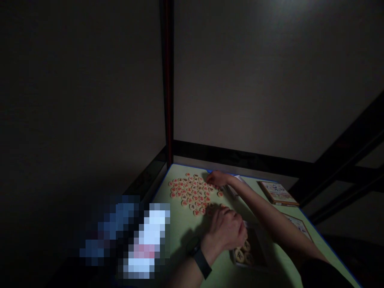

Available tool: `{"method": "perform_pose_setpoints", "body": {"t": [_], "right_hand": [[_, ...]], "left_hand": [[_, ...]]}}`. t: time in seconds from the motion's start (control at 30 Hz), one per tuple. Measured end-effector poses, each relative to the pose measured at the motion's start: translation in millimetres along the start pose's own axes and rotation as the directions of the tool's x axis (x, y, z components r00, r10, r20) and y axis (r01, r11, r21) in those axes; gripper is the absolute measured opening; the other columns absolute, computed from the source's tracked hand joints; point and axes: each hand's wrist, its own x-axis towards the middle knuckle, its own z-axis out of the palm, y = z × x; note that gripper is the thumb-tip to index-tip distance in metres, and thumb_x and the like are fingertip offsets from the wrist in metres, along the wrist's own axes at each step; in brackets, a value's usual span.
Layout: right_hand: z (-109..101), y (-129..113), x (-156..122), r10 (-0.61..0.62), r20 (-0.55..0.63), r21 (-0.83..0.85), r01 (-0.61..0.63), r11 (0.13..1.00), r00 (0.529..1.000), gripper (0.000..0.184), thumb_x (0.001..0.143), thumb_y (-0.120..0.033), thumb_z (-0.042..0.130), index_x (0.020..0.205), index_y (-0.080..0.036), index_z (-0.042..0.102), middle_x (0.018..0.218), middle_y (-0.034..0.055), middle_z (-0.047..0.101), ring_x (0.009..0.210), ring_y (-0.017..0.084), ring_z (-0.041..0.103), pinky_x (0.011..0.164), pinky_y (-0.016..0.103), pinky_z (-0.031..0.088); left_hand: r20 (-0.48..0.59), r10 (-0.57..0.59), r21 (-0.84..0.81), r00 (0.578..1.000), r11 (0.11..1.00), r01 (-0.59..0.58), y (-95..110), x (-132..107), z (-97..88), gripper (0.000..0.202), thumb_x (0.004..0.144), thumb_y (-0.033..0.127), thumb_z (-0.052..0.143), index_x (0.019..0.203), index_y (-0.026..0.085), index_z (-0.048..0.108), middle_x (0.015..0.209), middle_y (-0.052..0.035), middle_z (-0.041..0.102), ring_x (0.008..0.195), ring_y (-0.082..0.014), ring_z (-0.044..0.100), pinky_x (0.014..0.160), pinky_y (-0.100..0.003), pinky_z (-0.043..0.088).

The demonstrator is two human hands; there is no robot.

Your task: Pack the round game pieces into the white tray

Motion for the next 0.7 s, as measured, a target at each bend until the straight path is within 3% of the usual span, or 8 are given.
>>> {"method": "perform_pose_setpoints", "body": {"t": [0.07, 0.27, 0.37, 0.53, 0.7], "right_hand": [[-2, 0, -5, -0.003, -0.001, 0.003, 0.003, 1.0, 1.0, 0.042, 0.082, -0.005, 0.047, 0.107, -0.021, 0.076, 0.084, 0.0016, 0.077, 0.066, 0.013, 0.071, 0.062, 0.02, 0.052], [-9, 15, -16, -0.004, -0.076, -0.118, -0.005, 0.993, 0.997, 0.041, 0.076, -0.002, 0.052, 0.101, -0.02, 0.079, 0.1, 0.007, 0.078, 0.093, 0.022, 0.071, 0.078, 0.025, 0.05], [-5, 18, -21, 0.0, -0.067, -0.171, -0.011, 0.985, 0.998, 0.037, 0.074, -0.002, 0.054, 0.095, -0.019, 0.08, 0.097, 0.009, 0.078, 0.089, 0.023, 0.071, 0.074, 0.026, 0.049], [-2, 12, -25, -0.051, -0.039, -0.193, 0.043, 0.98, 0.998, 0.031, 0.079, -0.005, 0.054, 0.089, -0.019, 0.079, 0.088, 0.0046, 0.078, 0.078, 0.017, 0.069, 0.067, 0.021, 0.044], [-4, 1, -22, -0.097, -0.081, -0.22, 0.078, 0.972, 0.992, 0.027, 0.085, -0.013, 0.053, 0.095, -0.017, 0.078, 0.097, 0.0077, 0.077, 0.083, 0.018, 0.068, 0.071, 0.021, 0.043]], "left_hand": [[0.01, -0.005, -0.004, 1.0, 1.0, 0.005, 0, 0, -1.2, 0.025, 0.088, 0.027, 0.048, 0.088, 0.016, 0.069, 0.09, -0.0121, 0.072, 0.092, -0.0256, 0.066, 0.088, -0.041, 0.052], [0.024, -0.013, 0.006, 1.0, 1.0, 0.013, 1, -1, -2.9, 0.027, 0.09, 0.028, 0.046, 0.091, 0.016, 0.07, 0.094, -0.0116, 0.073, 0.094, -0.026, 0.066, 0.09, -0.042, 0.052], [0.08, -0.033, 0.02, 0.996, 0.999, 0.031, 2, -2, -5.2, 0.029, 0.091, 0.029, 0.044, 0.095, 0.015, 0.07, 0.097, -0.0119, 0.073, 0.091, -0.0272, 0.067, 0.085, -0.043, 0.053], [0.106, -0.056, 0.034, 0.993, 0.998, 0.053, 6, -4, -9.5, 0.029, 0.092, 0.029, 0.044, 0.095, 0.016, 0.07, 0.096, -0.0119, 0.073, 0.091, -0.0277, 0.068, 0.084, -0.042, 0.052], [0.024, -0.235, 0.132, 0.972, 0.964, 0.23, 4, -1, -7.8, 0.03, 0.095, 0.025, 0.041, 0.103, 0.013, 0.067, 0.094, -0.016, 0.071, 0.089, -0.0289, 0.069, 0.079, -0.041, 0.052]]}}
